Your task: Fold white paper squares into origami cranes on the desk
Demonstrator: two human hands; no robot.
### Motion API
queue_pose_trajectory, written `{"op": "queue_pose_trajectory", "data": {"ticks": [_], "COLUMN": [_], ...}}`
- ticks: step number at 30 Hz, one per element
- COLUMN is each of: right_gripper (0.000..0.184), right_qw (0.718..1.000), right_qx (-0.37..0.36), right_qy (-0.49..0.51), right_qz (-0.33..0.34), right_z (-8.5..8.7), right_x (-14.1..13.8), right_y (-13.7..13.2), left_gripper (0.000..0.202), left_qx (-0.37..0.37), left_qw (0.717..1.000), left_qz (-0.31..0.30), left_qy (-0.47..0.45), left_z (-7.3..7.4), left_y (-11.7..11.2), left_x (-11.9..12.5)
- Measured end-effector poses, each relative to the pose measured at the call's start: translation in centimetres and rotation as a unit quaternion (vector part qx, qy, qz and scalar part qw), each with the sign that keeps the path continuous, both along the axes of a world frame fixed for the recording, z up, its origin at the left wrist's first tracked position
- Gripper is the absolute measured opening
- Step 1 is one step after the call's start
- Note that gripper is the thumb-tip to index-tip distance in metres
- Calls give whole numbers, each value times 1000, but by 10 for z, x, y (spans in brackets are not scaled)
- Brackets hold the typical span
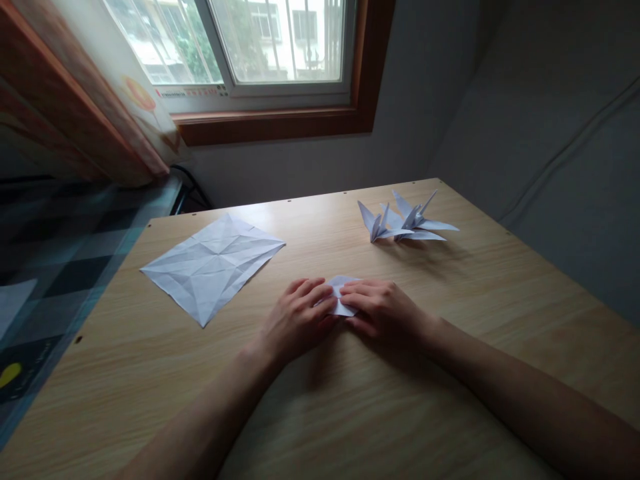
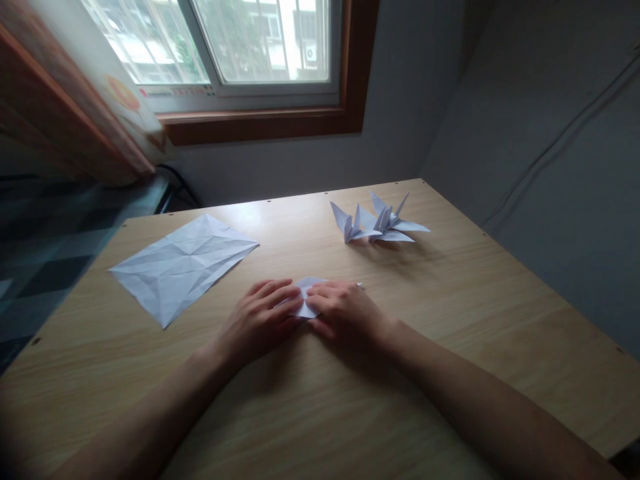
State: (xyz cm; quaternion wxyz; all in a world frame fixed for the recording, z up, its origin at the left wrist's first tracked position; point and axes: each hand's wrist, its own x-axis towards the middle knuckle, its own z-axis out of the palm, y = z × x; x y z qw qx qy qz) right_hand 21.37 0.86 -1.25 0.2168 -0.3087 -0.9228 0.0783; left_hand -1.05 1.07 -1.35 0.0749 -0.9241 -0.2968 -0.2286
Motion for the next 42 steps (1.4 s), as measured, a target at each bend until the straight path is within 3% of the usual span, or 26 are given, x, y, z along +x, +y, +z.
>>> {"op": "queue_pose_trajectory", "data": {"ticks": [2,8,12,20,31,36,42], "right_gripper": [21,7,13,12,3,47,45], "right_qw": [1000,997,996,982,981,983,983], "right_qx": [-12,-22,-18,-82,-108,-86,-101], "right_qy": [18,76,88,105,66,81,77], "right_qz": [14,23,27,-135,-150,-138,-129], "right_z": [0,-6,-5,-3,-5,-10,-8], "right_x": [5,10,6,2,-1,0,-1], "right_y": [-2,-2,-3,-1,1,3,3], "left_gripper": [13,15,17,19,26,26,20], "left_qx": [2,18,-3,-107,-73,-43,-48], "left_qw": [1000,999,998,993,997,998,997], "left_qz": [-7,-44,-62,28,14,10,-16], "left_qy": [1,15,17,-40,-31,37,56], "left_z": [1,4,5,2,-3,1,3], "left_y": [0,0,-1,-1,0,-3,-3], "left_x": [0,-2,-1,4,0,2,3]}}
